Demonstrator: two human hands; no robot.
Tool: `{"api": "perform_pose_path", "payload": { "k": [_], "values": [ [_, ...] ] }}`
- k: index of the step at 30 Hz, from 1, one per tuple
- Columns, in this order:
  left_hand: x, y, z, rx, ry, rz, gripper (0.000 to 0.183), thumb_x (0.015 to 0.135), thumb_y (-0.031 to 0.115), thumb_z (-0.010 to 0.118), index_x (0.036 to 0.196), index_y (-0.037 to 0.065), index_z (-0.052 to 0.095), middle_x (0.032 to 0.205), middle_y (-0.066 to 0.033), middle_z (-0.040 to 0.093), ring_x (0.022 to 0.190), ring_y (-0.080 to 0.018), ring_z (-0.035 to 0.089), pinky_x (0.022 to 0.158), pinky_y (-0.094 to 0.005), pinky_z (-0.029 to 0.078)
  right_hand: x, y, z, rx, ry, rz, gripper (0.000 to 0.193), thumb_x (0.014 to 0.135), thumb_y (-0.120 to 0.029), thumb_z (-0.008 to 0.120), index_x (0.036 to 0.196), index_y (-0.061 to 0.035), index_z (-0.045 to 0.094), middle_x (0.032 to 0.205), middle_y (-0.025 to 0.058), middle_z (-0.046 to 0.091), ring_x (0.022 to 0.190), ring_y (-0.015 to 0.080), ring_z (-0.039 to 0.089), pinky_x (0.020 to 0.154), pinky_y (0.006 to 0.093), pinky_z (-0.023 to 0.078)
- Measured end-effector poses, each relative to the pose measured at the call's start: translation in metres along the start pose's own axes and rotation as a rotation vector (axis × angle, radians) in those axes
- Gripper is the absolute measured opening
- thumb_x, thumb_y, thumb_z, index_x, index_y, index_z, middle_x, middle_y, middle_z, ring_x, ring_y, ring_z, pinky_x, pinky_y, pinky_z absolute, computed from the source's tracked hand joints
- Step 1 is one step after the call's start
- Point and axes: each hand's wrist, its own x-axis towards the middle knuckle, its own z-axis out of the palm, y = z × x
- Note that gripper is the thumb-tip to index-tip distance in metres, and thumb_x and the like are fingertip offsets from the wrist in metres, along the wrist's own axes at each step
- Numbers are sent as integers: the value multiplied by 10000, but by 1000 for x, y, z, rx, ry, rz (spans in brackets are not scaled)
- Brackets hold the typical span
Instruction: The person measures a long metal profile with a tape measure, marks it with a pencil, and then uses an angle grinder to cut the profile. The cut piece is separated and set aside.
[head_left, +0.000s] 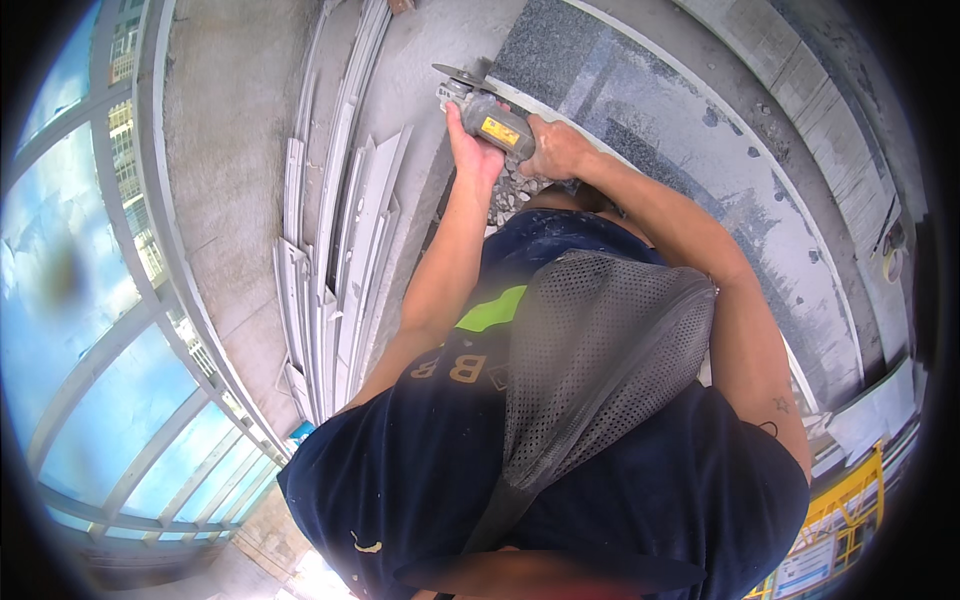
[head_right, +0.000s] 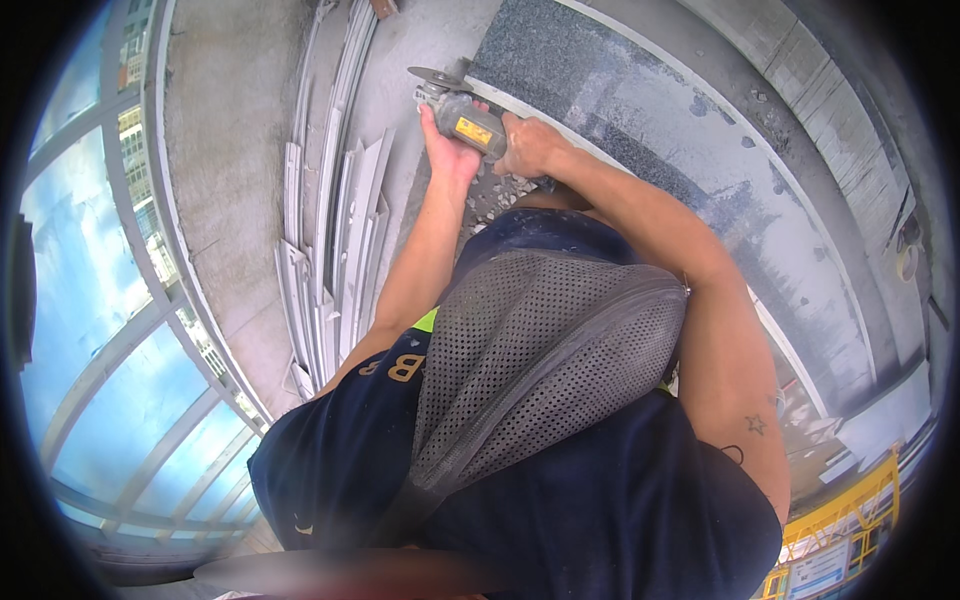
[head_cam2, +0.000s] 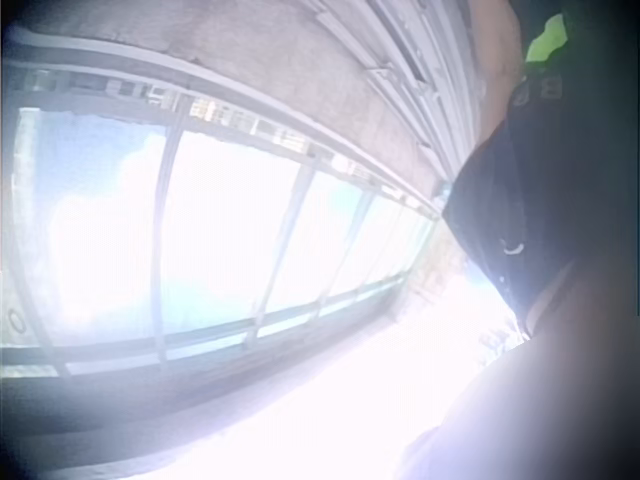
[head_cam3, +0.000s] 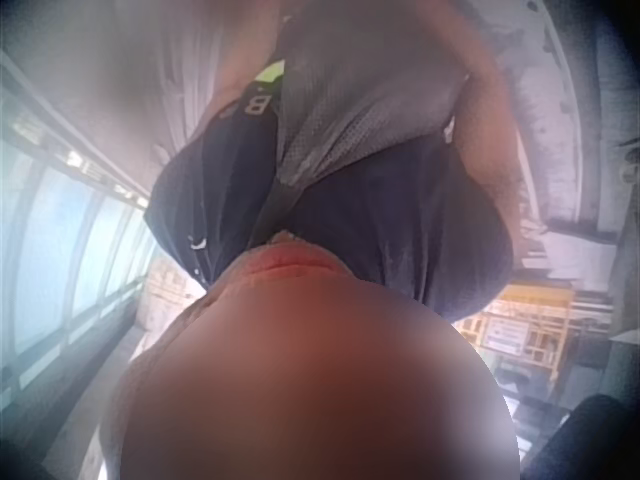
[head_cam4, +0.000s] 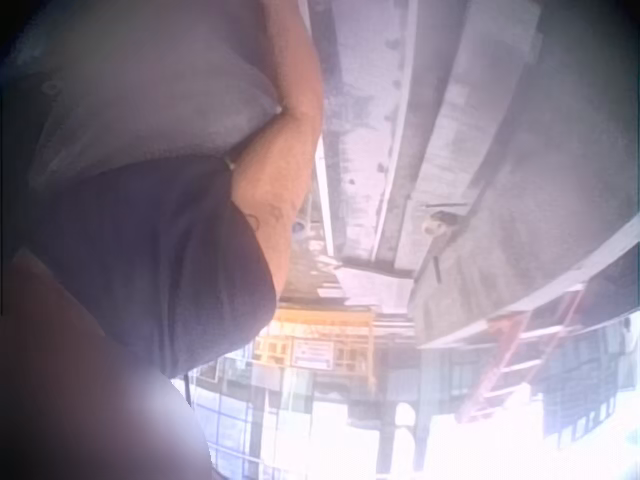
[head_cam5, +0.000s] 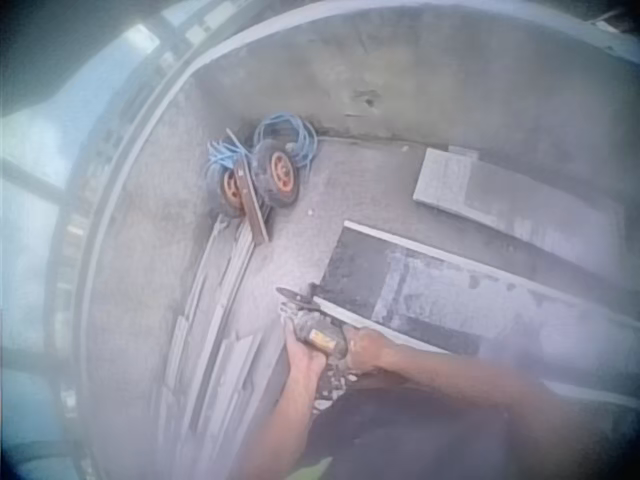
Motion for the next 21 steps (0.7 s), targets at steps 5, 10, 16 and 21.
{"api": "perform_pose_path", "payload": {
  "k": [5,10,16,21],
  "values": [
    [0,0,3,-12,16,-2,819,883,713,424,1331,29,459,1262,-195,502,1174,-352,502,1051,-488,385,2,-2,-5,-53,-42,-5,725,671,-377,792,1121,100,483,1005,327,634,996,438,624,873,450,510],
    [2,2,4,-7,30,-2,820,880,723,417,1314,29,468,1226,-193,513,1151,-351,507,1035,-485,400,7,-2,-8,-50,-65,-7,731,665,-375,796,1121,104,485,1012,330,633,1000,435,626,872,449,510],
    [6,4,5,-5,47,-4,831,874,741,401,1297,29,476,1187,-192,528,1123,-362,517,1023,-492,409,16,0,-4,-74,-37,-46,744,657,-369,797,1129,111,483,1025,327,633,1011,424,627,875,441,510],
    [11,10,6,18,65,-38,819,879,751,367,1290,53,489,1227,-187,534,1150,-363,510,1033,-501,399,26,-2,-7,-78,-69,-42,773,660,-387,768,1167,122,484,1047,324,631,1015,406,632,886,419,507]
  ]
}}
